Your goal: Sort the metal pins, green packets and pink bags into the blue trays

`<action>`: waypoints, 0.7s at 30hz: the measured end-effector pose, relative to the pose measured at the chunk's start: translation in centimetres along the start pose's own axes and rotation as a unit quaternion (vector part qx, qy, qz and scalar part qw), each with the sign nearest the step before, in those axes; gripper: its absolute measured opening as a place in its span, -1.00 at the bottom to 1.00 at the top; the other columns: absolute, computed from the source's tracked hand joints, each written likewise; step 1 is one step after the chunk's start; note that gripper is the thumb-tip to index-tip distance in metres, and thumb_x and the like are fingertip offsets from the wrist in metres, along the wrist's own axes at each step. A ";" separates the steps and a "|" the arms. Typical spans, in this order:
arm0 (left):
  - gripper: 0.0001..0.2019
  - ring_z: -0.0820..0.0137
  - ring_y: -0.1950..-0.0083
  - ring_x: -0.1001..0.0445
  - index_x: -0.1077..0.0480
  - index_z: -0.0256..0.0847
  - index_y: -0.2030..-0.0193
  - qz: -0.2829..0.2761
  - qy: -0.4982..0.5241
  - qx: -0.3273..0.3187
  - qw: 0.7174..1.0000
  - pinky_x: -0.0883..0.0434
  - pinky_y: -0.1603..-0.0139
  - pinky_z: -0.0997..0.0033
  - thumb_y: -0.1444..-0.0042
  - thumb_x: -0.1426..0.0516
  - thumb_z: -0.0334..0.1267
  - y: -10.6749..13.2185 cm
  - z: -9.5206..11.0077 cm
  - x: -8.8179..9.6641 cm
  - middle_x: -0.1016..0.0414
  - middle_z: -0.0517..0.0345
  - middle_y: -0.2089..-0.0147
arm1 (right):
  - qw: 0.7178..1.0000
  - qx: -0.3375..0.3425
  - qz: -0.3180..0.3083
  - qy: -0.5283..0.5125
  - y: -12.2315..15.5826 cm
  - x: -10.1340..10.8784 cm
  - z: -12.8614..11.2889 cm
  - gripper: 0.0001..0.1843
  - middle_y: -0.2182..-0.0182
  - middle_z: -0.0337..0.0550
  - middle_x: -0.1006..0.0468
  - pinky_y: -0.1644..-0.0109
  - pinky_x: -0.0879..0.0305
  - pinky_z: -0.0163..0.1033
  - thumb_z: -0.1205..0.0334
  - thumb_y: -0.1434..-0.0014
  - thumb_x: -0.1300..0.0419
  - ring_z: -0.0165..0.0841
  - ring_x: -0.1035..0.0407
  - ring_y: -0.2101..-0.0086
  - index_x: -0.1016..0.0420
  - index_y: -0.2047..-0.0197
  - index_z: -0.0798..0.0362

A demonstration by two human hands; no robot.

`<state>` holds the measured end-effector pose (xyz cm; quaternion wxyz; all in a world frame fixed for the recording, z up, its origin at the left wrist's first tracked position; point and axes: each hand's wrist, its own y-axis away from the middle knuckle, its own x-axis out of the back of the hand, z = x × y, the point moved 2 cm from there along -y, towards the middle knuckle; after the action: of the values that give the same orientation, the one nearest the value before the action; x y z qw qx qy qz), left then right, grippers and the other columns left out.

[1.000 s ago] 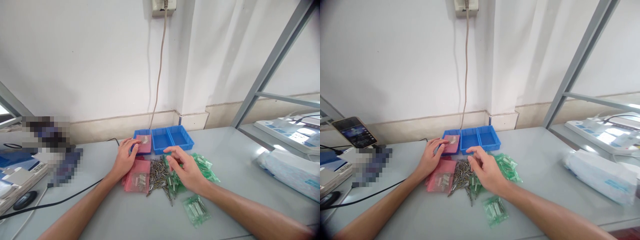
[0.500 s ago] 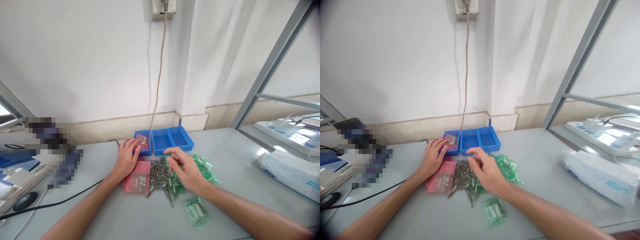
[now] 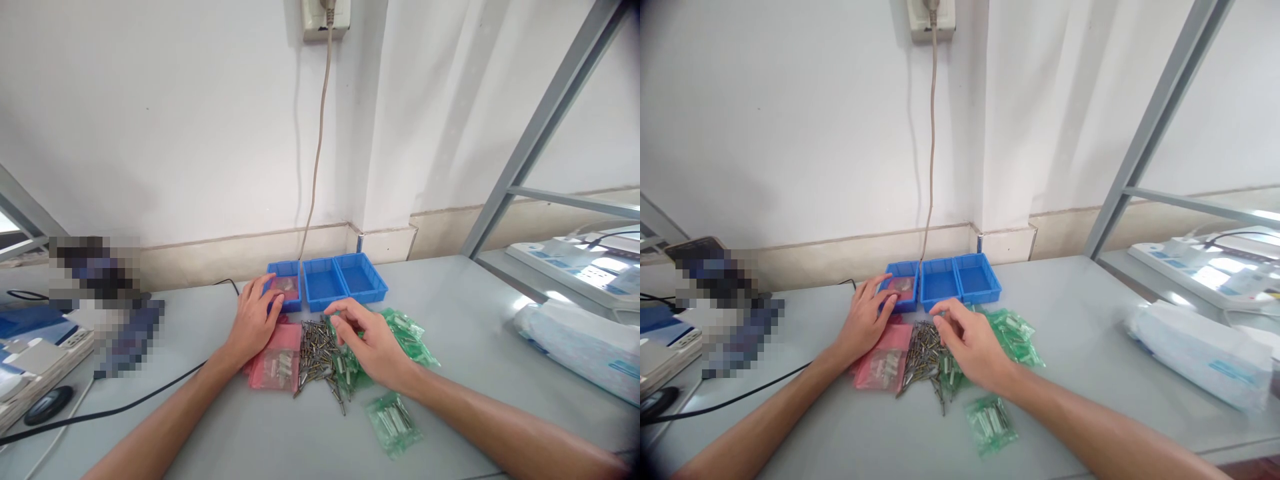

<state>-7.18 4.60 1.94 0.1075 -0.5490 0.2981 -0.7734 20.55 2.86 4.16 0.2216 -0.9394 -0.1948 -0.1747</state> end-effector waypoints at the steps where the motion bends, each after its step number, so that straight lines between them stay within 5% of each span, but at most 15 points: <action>1: -0.64 0.02 -0.47 -0.26 -0.57 -0.11 -0.07 -0.003 0.000 -0.004 1.000 -0.23 -0.51 -0.24 -0.57 0.04 -0.09 0.0 0.0 0.0 -0.40 0.00 -0.45 | 1.000 0.003 -0.002 0.008 0.0 0.0 -0.1 -0.70 0.47 -0.33 -0.42 0.34 -0.23 -0.24 0.00 -0.57 -0.06 -0.35 -0.35 0.44 -0.54 -0.05 -0.05; 8: -0.65 0.01 -0.44 -0.30 -0.57 -0.08 -0.10 -0.006 0.011 -0.001 1.000 -0.25 -0.48 -0.24 -0.57 0.04 -0.09 0.3 0.1 -0.3 -0.61 0.03 -0.22 | 0.987 0.101 -0.080 0.099 -0.2 -0.3 -0.8 -0.66 0.22 -0.14 -0.52 0.10 -0.37 -0.18 0.11 -0.58 -0.08 -0.29 -0.44 0.23 -0.63 0.15 0.00; 14: -0.64 0.02 -0.42 -0.30 -0.57 -0.08 -0.07 0.000 0.011 -0.008 1.000 -0.26 -0.47 -0.23 -0.58 0.05 -0.08 0.3 0.1 -0.4 -0.58 0.01 -0.24 | 0.953 0.165 -0.166 0.192 0.5 -1.2 -1.0 -0.73 -0.01 -0.03 -0.52 -0.18 -0.35 -0.02 0.19 -0.55 -0.14 -0.17 -0.41 -0.02 -0.68 -0.10 -0.05; 21: -0.65 0.03 -0.42 -0.29 -0.55 -0.10 -0.07 0.002 0.010 -0.007 1.000 -0.25 -0.48 -0.20 -0.59 0.06 -0.09 0.4 0.2 -0.5 -0.54 0.00 -0.25 | 0.923 0.176 -0.218 0.263 0.9 -1.4 -1.5 -0.63 -0.17 -0.04 -0.51 -0.18 -0.33 0.06 0.02 -0.57 -0.12 -0.13 -0.35 -0.03 -0.57 -0.32 -0.17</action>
<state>-6.88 4.45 1.40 0.1022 -0.5415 0.3056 -0.7765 19.36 0.97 4.52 0.3834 -0.7397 -0.3574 -0.4221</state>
